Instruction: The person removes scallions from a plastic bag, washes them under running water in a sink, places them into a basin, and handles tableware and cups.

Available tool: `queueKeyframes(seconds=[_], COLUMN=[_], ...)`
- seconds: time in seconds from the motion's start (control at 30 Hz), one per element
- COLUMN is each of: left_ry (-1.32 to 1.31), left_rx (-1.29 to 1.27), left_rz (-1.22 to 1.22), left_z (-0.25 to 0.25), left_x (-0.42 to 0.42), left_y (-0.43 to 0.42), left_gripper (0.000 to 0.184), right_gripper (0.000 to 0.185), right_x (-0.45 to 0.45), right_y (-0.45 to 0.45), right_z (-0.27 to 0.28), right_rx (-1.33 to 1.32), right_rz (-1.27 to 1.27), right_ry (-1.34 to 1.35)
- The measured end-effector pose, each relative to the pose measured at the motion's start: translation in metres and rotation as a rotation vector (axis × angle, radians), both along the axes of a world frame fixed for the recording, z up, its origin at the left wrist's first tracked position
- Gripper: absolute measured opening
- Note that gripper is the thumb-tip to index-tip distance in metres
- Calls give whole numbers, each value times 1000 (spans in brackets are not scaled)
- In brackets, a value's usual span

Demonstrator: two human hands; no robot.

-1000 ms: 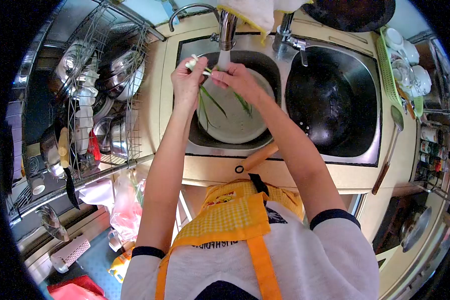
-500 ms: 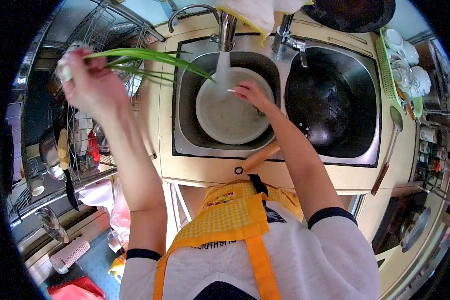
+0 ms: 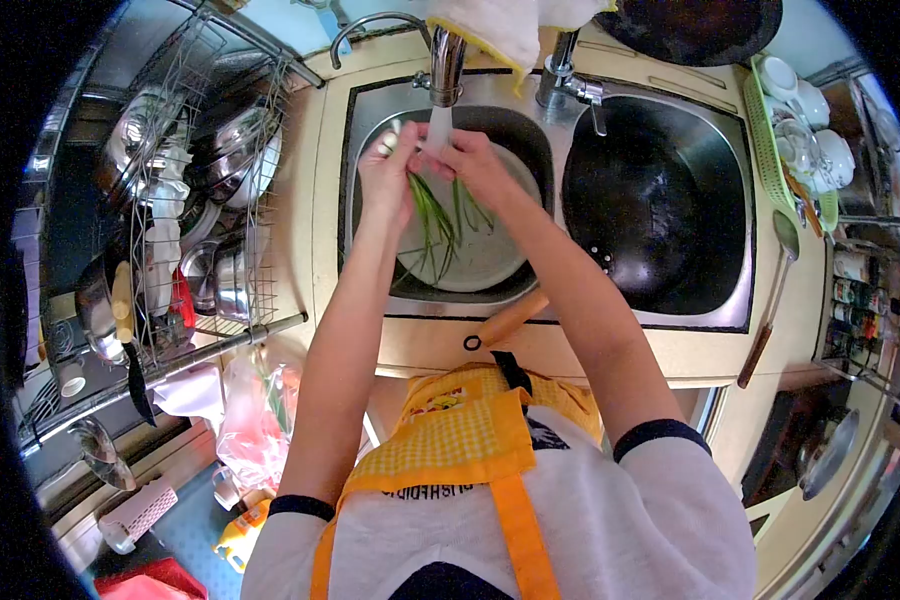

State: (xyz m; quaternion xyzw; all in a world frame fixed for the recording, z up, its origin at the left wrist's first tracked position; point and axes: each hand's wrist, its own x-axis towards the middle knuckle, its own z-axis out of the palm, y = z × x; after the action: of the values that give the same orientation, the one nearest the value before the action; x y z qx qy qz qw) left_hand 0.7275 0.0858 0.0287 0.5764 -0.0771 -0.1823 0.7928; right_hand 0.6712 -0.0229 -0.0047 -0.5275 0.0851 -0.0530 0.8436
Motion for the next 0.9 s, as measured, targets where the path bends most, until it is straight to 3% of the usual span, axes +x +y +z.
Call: queueKeyframes(seconds=[0.07, 0.2, 0.3, 0.37, 0.43, 0.57, 0.63, 0.73, 0.83, 0.9], left_ry=[10, -137, -96, -75, -34, -108, -124, -198, -59, -43], left_rx=[-30, 52, 267, 203, 74, 85, 33, 168, 317, 167], left_rz=[41, 122, -48, -127, -27, 252, 215, 197, -73, -22], left_z=[21, 43, 32, -1, -4, 26, 46, 53, 15, 5], left_x=[6, 26, 8, -1, -6, 18, 35, 24, 3, -7], left_y=[1, 10, 9, 11, 7, 9, 16, 16, 14, 8], left_gripper=[17, 15, 13, 10, 13, 21, 16, 11, 9, 12], right_gripper=[14, 15, 15, 16, 16, 17, 17, 17, 15, 15], right_x=[-5, -9, -2, -1, -1, -15, -15, -11, -3, -2], right_y=[-7, 3, 3, 4, 4, -1, 2, 6, 8, 6], right_z=[-20, -27, -8, 8, 7, -11, -27, -22, 5, 8], right_rx=[-146, 120, 133, 82, 70, -106, 54, 163, 80, -12], right_rz=[68, -74, -74, -25, 16, 61, -38, -49, -13, 11], right_ry=[54, -55, -100, -69, -32, 92, 3, -80, -113, -95])
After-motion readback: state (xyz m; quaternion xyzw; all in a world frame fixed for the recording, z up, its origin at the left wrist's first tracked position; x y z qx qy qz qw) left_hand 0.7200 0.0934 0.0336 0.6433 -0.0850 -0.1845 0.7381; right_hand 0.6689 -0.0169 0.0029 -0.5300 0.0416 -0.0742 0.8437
